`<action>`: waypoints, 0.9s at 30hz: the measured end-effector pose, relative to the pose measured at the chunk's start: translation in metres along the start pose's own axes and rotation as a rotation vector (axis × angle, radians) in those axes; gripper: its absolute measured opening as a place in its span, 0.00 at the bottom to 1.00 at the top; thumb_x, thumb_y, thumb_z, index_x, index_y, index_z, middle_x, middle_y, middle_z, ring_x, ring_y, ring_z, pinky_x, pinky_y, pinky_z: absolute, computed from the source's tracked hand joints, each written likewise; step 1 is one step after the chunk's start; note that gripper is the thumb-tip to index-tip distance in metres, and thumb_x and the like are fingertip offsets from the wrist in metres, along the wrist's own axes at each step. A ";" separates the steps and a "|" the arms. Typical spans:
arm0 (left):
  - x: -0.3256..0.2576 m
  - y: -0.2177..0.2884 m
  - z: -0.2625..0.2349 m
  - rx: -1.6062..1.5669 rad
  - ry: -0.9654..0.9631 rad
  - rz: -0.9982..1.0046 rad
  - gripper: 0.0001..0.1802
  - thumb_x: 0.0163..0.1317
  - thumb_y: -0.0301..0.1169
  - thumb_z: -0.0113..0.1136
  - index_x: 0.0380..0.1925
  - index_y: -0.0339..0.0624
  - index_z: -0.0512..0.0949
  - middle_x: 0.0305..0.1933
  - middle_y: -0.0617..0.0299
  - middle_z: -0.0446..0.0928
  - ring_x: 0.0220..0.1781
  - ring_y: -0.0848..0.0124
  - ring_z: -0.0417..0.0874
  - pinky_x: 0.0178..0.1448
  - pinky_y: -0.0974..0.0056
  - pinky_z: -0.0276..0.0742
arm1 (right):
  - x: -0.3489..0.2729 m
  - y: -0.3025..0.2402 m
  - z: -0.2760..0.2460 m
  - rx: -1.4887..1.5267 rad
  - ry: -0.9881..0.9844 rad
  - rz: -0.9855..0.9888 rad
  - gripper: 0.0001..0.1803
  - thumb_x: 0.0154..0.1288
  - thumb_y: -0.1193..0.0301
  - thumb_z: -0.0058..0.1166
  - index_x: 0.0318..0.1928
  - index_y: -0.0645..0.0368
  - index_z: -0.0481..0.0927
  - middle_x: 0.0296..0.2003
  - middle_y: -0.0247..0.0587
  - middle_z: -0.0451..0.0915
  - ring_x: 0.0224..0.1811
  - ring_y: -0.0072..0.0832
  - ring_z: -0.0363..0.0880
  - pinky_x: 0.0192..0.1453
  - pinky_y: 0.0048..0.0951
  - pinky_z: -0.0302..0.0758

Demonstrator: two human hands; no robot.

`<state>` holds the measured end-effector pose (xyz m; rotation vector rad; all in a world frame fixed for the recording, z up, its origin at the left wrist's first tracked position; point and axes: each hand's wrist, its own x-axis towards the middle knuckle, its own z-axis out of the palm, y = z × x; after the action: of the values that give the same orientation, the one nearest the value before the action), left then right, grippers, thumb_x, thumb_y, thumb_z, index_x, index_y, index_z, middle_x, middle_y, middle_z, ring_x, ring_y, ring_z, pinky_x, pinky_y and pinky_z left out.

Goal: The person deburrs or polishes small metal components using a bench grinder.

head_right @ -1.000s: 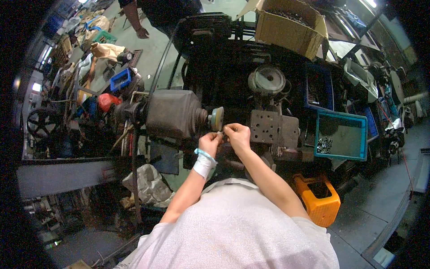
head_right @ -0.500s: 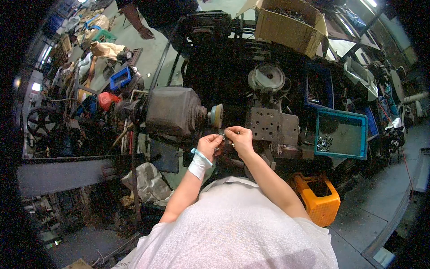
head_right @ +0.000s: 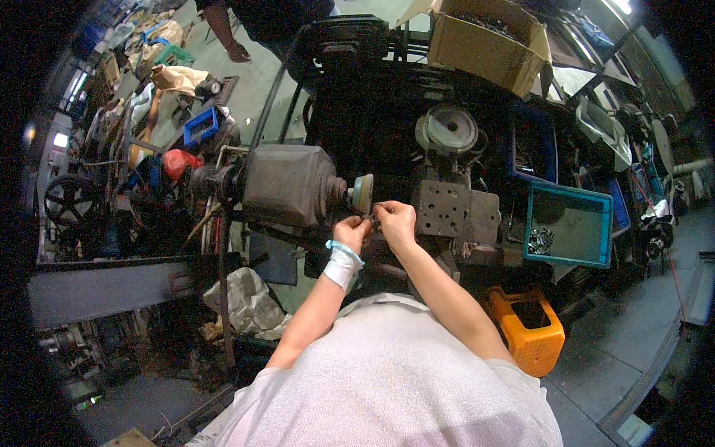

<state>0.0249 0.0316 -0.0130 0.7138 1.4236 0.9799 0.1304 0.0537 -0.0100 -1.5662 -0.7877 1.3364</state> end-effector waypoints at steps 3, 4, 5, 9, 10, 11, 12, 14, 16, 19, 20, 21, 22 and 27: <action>0.003 -0.003 -0.002 -0.030 0.012 -0.039 0.07 0.51 0.28 0.57 0.21 0.35 0.75 0.19 0.66 0.73 0.16 0.79 0.69 0.19 0.74 0.62 | 0.003 0.007 0.002 -0.043 -0.019 -0.022 0.08 0.50 0.75 0.52 0.29 0.67 0.78 0.19 0.36 0.76 0.20 0.18 0.70 0.22 0.20 0.66; 0.005 -0.005 -0.002 -0.050 0.014 -0.045 0.07 0.51 0.29 0.57 0.22 0.36 0.75 0.19 0.66 0.73 0.16 0.79 0.69 0.18 0.74 0.61 | 0.003 0.007 0.002 -0.046 -0.011 -0.038 0.07 0.51 0.76 0.52 0.29 0.68 0.78 0.20 0.36 0.76 0.20 0.18 0.70 0.22 0.19 0.66; 0.006 -0.007 -0.002 -0.070 0.016 -0.050 0.07 0.51 0.29 0.56 0.22 0.36 0.75 0.19 0.66 0.73 0.16 0.79 0.69 0.18 0.74 0.61 | 0.004 0.008 0.003 -0.049 -0.003 -0.053 0.06 0.51 0.78 0.53 0.30 0.68 0.78 0.21 0.35 0.76 0.20 0.17 0.70 0.22 0.17 0.65; 0.008 -0.010 -0.005 0.025 0.020 -0.040 0.07 0.51 0.29 0.56 0.23 0.36 0.75 0.19 0.67 0.73 0.16 0.79 0.68 0.18 0.74 0.62 | 0.003 0.012 0.007 0.012 0.019 -0.089 0.06 0.51 0.78 0.52 0.30 0.69 0.78 0.21 0.36 0.76 0.20 0.18 0.70 0.22 0.17 0.65; 0.005 -0.006 -0.004 0.048 0.017 0.019 0.07 0.52 0.29 0.56 0.23 0.36 0.75 0.19 0.67 0.73 0.16 0.79 0.68 0.18 0.74 0.62 | 0.001 0.009 0.007 0.049 0.020 -0.065 0.06 0.51 0.78 0.52 0.30 0.69 0.78 0.21 0.36 0.76 0.20 0.17 0.70 0.21 0.16 0.65; 0.003 -0.003 -0.003 0.071 0.013 0.077 0.07 0.52 0.30 0.57 0.23 0.37 0.75 0.19 0.67 0.73 0.16 0.80 0.68 0.19 0.75 0.62 | -0.002 0.005 0.006 0.085 0.021 -0.041 0.06 0.51 0.78 0.52 0.30 0.68 0.78 0.20 0.36 0.76 0.19 0.17 0.70 0.21 0.16 0.65; -0.001 0.000 -0.003 0.070 0.014 0.077 0.07 0.52 0.30 0.57 0.23 0.37 0.75 0.19 0.67 0.73 0.16 0.80 0.68 0.19 0.75 0.62 | -0.005 0.000 0.005 0.085 0.020 -0.040 0.06 0.51 0.78 0.52 0.30 0.68 0.78 0.20 0.36 0.76 0.19 0.17 0.70 0.21 0.16 0.65; -0.015 0.017 -0.002 -0.029 -0.096 -0.009 0.09 0.55 0.33 0.54 0.25 0.38 0.75 0.19 0.68 0.72 0.16 0.80 0.67 0.19 0.74 0.62 | -0.015 -0.013 -0.005 0.222 -0.044 0.015 0.06 0.51 0.77 0.52 0.30 0.67 0.78 0.18 0.34 0.74 0.17 0.16 0.68 0.19 0.16 0.63; -0.021 0.012 -0.006 -0.196 -0.166 -0.048 0.10 0.57 0.34 0.51 0.27 0.38 0.74 0.20 0.68 0.72 0.17 0.79 0.68 0.20 0.74 0.62 | -0.019 -0.016 -0.022 0.478 -0.228 0.085 0.05 0.53 0.74 0.51 0.30 0.63 0.76 0.18 0.33 0.73 0.15 0.18 0.68 0.16 0.17 0.61; -0.027 0.002 -0.010 -0.415 -0.172 -0.113 0.12 0.61 0.36 0.45 0.31 0.38 0.73 0.21 0.67 0.71 0.17 0.79 0.66 0.21 0.75 0.62 | -0.039 -0.044 -0.033 0.723 -0.324 0.452 0.05 0.55 0.68 0.49 0.27 0.56 0.71 0.19 0.34 0.71 0.17 0.23 0.68 0.15 0.18 0.60; -0.027 -0.001 -0.009 -0.467 -0.117 -0.134 0.13 0.62 0.35 0.42 0.32 0.38 0.72 0.21 0.66 0.70 0.16 0.79 0.65 0.20 0.75 0.61 | -0.041 -0.041 -0.034 0.725 -0.320 0.450 0.05 0.55 0.68 0.49 0.27 0.56 0.71 0.19 0.34 0.71 0.17 0.23 0.68 0.15 0.18 0.60; -0.027 -0.002 -0.008 -0.447 -0.114 -0.129 0.13 0.63 0.35 0.42 0.32 0.38 0.72 0.22 0.66 0.71 0.17 0.79 0.65 0.21 0.75 0.62 | -0.044 -0.035 -0.036 0.580 -0.353 0.429 0.06 0.55 0.67 0.50 0.27 0.56 0.71 0.18 0.33 0.71 0.16 0.21 0.68 0.14 0.18 0.59; -0.028 -0.004 -0.005 -0.445 -0.126 -0.132 0.13 0.63 0.35 0.42 0.32 0.38 0.72 0.22 0.66 0.71 0.17 0.79 0.65 0.21 0.75 0.62 | -0.046 -0.033 -0.036 0.435 -0.379 0.406 0.08 0.55 0.67 0.51 0.26 0.56 0.71 0.17 0.32 0.70 0.16 0.20 0.68 0.13 0.18 0.59; -0.019 -0.028 0.002 0.017 -0.002 0.248 0.14 0.62 0.35 0.42 0.34 0.37 0.73 0.24 0.65 0.72 0.21 0.80 0.69 0.25 0.75 0.67 | -0.052 0.005 -0.026 -0.103 -0.330 -0.124 0.10 0.48 0.73 0.57 0.32 0.65 0.77 0.21 0.36 0.76 0.20 0.17 0.72 0.22 0.19 0.70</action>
<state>0.0321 0.0025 -0.0284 0.9195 1.3646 1.1588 0.1444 -0.0002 0.0066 -1.3659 -1.1530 1.5018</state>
